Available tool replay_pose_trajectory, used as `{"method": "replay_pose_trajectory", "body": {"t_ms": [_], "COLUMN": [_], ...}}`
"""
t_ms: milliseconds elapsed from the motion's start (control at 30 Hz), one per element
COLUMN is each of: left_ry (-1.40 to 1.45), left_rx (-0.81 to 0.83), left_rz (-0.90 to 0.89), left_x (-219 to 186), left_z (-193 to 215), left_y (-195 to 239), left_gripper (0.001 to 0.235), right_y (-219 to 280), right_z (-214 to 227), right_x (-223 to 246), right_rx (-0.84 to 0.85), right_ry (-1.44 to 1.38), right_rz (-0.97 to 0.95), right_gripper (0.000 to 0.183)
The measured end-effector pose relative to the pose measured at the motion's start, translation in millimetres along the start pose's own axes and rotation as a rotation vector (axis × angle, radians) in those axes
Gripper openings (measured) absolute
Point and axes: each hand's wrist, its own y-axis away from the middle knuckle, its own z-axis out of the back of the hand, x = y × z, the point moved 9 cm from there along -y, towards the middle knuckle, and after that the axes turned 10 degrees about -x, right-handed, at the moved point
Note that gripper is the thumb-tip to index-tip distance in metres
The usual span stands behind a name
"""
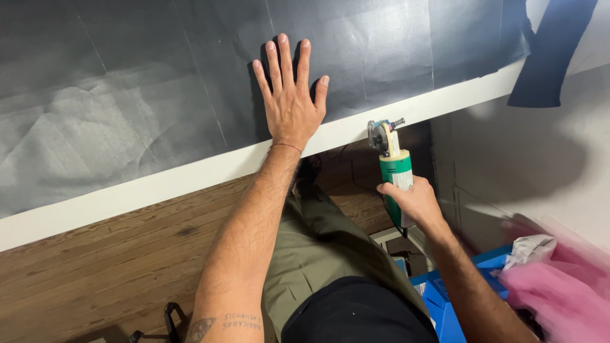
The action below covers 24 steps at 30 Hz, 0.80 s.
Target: Cutting large sheets of black leather using an electric rotary cutter on a workshop table
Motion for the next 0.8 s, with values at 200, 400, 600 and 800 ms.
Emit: {"method": "replay_pose_trajectory", "body": {"t_ms": [200, 400, 600, 800], "left_ry": [0.005, -0.001, 0.009, -0.007], "left_rx": [0.02, 0.02, -0.003, -0.01], "left_rz": [0.001, 0.001, -0.003, -0.005], "left_x": [0, 0, 0, 2], "left_z": [-1, -3, 0, 3], "left_y": [0, 0, 0, 2], "left_gripper": [0.066, 0.066, 0.066, 0.084], "right_y": [1, 9, 19, 16], "right_z": [3, 14, 16, 16], "right_x": [2, 18, 43, 40], "right_rx": [-0.071, -0.024, -0.008, -0.017], "right_ry": [0.048, 0.092, 0.049, 0.047], "right_rz": [0.004, -0.001, 0.033, 0.095], "right_gripper": [0.031, 0.029, 0.022, 0.023]}}
